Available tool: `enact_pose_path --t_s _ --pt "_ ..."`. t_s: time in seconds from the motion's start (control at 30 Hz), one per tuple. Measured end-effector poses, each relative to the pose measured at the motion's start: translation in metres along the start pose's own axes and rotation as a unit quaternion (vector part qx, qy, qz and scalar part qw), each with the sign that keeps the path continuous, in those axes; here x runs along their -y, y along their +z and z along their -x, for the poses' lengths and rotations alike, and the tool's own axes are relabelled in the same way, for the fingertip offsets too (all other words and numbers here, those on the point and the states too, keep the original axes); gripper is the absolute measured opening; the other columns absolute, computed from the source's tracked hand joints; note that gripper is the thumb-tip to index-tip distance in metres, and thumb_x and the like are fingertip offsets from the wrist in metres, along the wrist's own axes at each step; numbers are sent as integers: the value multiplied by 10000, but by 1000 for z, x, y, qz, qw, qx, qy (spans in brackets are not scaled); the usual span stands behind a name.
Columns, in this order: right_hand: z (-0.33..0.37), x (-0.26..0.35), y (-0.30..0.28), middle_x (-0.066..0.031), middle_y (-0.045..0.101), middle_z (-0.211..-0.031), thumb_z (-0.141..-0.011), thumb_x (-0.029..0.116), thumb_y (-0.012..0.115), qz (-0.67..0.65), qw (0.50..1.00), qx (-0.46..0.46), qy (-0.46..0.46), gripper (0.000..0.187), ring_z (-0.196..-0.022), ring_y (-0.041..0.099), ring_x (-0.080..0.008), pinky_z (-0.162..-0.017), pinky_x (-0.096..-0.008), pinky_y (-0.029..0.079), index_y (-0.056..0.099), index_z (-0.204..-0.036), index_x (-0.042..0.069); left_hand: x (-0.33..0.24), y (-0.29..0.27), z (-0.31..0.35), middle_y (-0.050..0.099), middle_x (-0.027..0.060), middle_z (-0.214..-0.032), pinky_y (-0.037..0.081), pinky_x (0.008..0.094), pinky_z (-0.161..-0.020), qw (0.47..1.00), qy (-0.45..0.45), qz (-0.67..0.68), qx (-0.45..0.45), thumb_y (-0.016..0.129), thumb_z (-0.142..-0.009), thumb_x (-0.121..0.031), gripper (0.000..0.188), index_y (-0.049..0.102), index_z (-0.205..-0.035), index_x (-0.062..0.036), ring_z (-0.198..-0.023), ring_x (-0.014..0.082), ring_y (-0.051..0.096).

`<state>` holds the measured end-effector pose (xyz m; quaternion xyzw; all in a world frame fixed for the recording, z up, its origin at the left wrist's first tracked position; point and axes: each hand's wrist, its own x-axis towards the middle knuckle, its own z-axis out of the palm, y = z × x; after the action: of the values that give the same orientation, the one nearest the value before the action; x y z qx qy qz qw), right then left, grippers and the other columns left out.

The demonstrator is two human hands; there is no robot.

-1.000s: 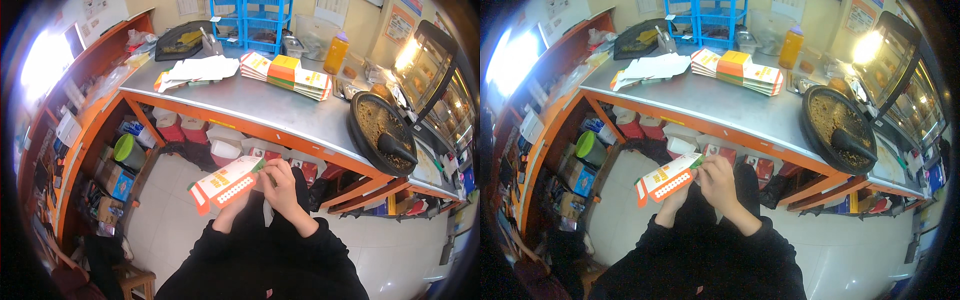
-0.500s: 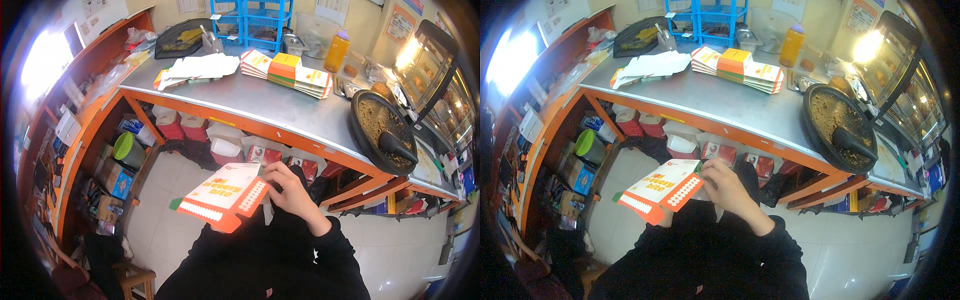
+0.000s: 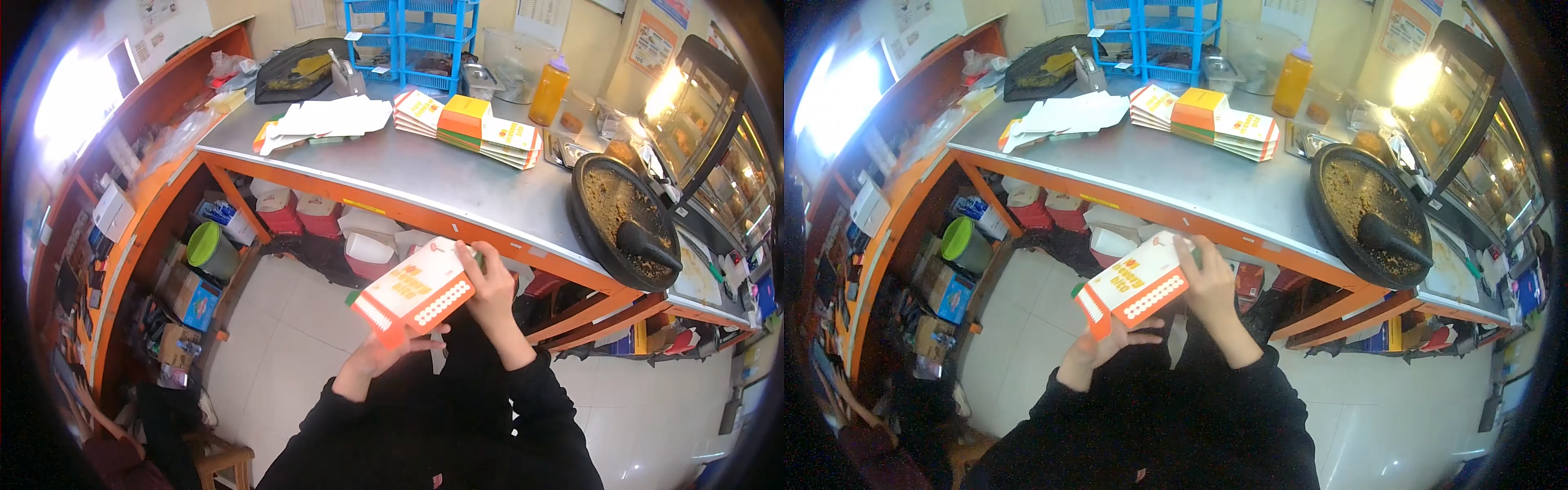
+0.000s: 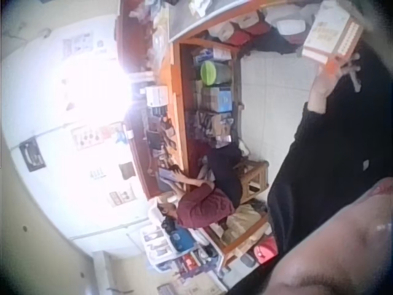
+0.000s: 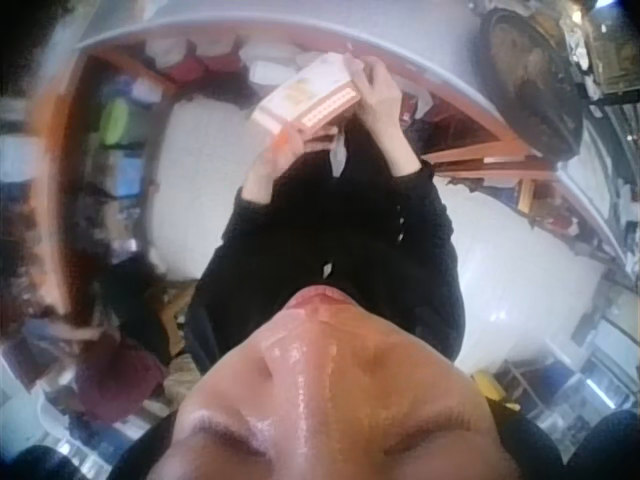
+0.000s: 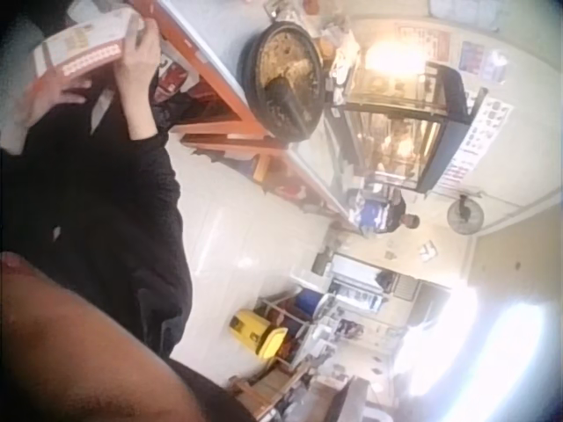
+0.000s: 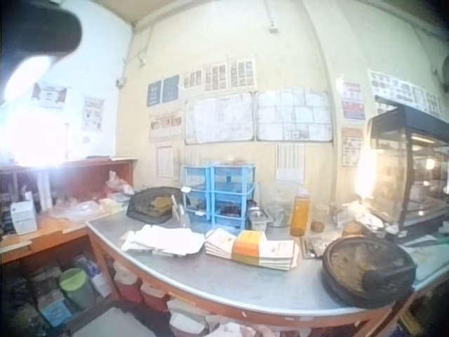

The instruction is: The person folds multiple flat-packed food boxes into shape on a stainless steel counter, then moves to a desk to operate a phone and print a receipt. The person returns to the counter, places the receipt into a box, and scoops yellow food into a plastic container.

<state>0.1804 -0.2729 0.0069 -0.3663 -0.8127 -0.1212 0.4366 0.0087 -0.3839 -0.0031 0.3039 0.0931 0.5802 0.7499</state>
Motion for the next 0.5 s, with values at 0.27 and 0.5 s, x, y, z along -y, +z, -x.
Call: enact_pose_path --t_s 0.27,0.5 --pt "2 -5 -10 -99 563 -987 -673 71 678 -98 972 -74 -202 269 -878 601 -271 -888 -546 418 609 -933 83 -20 11 -6 613 144 -1003 564 313 -639 966 30 -162 -202 492 -929 -156 342 397 -1218 1 -795 211 654" --pt "1 29 -33 -78 581 -829 -699 66 664 -205 969 18 -138 160 -783 573 -235 -722 -363 463 600 -842 33 -17 -1 -8 600 120 -1055 516 298 -744 917 127 -343 -159 596 -866 -59 259 546 -1114 -2 -918 182 617"
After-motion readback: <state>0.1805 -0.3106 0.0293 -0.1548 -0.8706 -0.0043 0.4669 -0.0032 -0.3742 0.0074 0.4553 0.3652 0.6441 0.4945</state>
